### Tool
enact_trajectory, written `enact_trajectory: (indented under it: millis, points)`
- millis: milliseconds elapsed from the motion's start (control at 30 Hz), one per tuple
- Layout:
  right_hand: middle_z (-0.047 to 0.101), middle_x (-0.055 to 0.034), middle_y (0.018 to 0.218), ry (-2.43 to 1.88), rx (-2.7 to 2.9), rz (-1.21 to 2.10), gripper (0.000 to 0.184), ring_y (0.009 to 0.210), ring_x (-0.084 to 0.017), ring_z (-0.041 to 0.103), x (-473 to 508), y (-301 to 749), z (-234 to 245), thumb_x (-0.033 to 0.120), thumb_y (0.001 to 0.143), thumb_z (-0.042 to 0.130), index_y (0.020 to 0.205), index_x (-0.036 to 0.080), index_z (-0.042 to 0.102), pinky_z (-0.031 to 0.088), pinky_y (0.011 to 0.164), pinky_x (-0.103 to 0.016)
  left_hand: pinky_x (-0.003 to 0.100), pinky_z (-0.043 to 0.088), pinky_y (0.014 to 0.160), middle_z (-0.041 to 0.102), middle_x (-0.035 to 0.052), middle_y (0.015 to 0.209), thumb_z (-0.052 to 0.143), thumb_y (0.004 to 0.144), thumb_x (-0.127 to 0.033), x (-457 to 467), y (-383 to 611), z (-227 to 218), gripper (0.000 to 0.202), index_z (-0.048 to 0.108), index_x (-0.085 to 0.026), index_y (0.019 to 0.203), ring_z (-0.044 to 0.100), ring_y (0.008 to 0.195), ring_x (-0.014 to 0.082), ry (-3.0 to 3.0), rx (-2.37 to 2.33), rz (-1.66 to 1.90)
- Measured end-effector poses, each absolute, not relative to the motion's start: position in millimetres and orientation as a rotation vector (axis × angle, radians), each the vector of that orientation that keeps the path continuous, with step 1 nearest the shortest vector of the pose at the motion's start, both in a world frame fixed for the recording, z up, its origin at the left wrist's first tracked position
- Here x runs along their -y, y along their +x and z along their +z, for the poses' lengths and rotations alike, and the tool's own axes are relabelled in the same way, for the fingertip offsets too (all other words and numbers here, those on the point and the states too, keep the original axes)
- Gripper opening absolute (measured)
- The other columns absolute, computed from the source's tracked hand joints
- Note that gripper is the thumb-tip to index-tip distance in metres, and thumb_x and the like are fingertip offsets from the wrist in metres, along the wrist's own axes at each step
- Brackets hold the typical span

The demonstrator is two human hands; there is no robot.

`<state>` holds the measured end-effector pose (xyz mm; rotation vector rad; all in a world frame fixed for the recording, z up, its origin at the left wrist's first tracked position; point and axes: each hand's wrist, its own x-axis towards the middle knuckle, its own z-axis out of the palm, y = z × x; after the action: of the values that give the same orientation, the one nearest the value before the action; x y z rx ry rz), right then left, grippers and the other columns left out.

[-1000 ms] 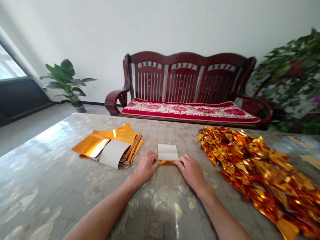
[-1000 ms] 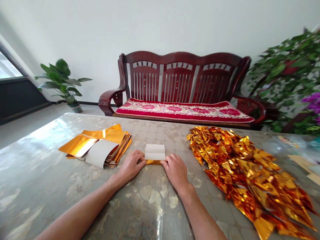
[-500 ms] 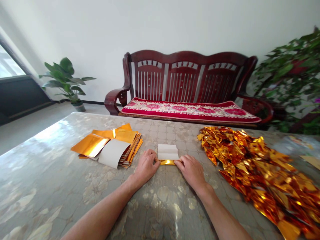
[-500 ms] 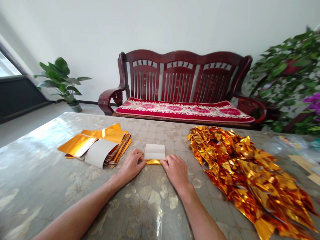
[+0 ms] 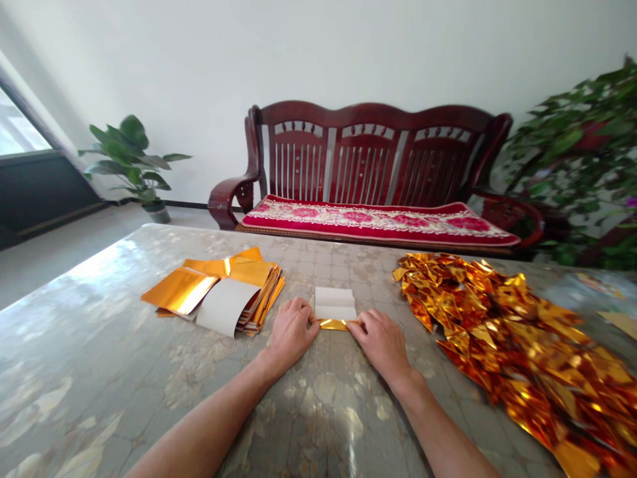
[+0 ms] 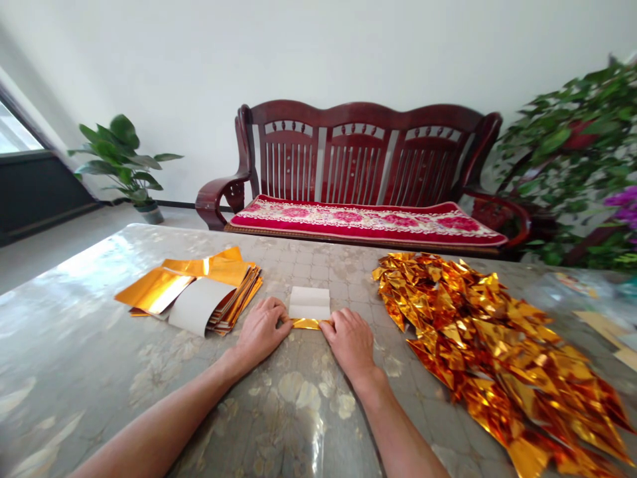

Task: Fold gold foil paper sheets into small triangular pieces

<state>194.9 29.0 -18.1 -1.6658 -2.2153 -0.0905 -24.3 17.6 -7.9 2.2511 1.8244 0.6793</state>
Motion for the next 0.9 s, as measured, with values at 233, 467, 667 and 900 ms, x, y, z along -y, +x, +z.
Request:
enact_trajectory:
  millis: [233, 467, 667, 900]
  points:
    - [0.061, 0.0001, 0.075, -1.659, 2.169, -0.063, 0.027, 0.073, -0.017, 0.057, -29, 194, -17, 0.038, 0.091, 0.059, 0.069, 0.023, 0.057, 0.031, 0.065, -0.03, 0.039, 0.045, 0.094, 0.058, 0.0071, 0.112, 0.065, 0.084, -0.023, -16, -23, -7, 0.022, 0.063, -0.02, 0.105, 0.054, 0.105, 0.0244, 2.258, -1.834, 0.702]
    - [0.064, -0.001, 0.078, -1.632, 2.109, -0.036, 0.02, 0.074, -0.019, 0.059, -28, 195, -21, 0.039, 0.091, 0.059, 0.078, 0.023, 0.058, 0.033, 0.066, -0.03, 0.036, 0.043, 0.1, 0.058, 0.0056, 0.126, 0.048, 0.096, -0.016, -15, -20, -14, 0.027, 0.066, -0.027, 0.114, 0.05, 0.115, 0.0223, 2.601, -1.445, 0.64]
    - [0.067, -0.0043, 0.089, -1.585, 2.099, -0.045, 0.015, 0.079, -0.02, 0.06, -28, 196, -22, 0.035, 0.091, 0.058, 0.097, 0.022, 0.062, 0.038, 0.07, -0.031, 0.036, 0.045, 0.095, 0.065, 0.0061, 0.106, 0.051, 0.097, -0.021, -9, -17, -11, 0.024, 0.064, -0.024, 0.116, 0.055, 0.106, 0.0218, 2.687, -1.311, 0.45]
    - [0.067, -0.0043, 0.097, -1.244, 2.399, -0.068, 0.022, 0.094, -0.021, 0.054, -13, 194, -9, 0.023, 0.097, 0.051, 0.104, 0.029, 0.071, 0.038, 0.082, -0.033, 0.037, 0.047, 0.095, 0.065, 0.0086, 0.114, 0.053, 0.094, -0.016, 6, -8, -5, 0.027, 0.059, -0.02, 0.119, 0.057, 0.108, 0.0244, 2.709, -1.413, 0.336]
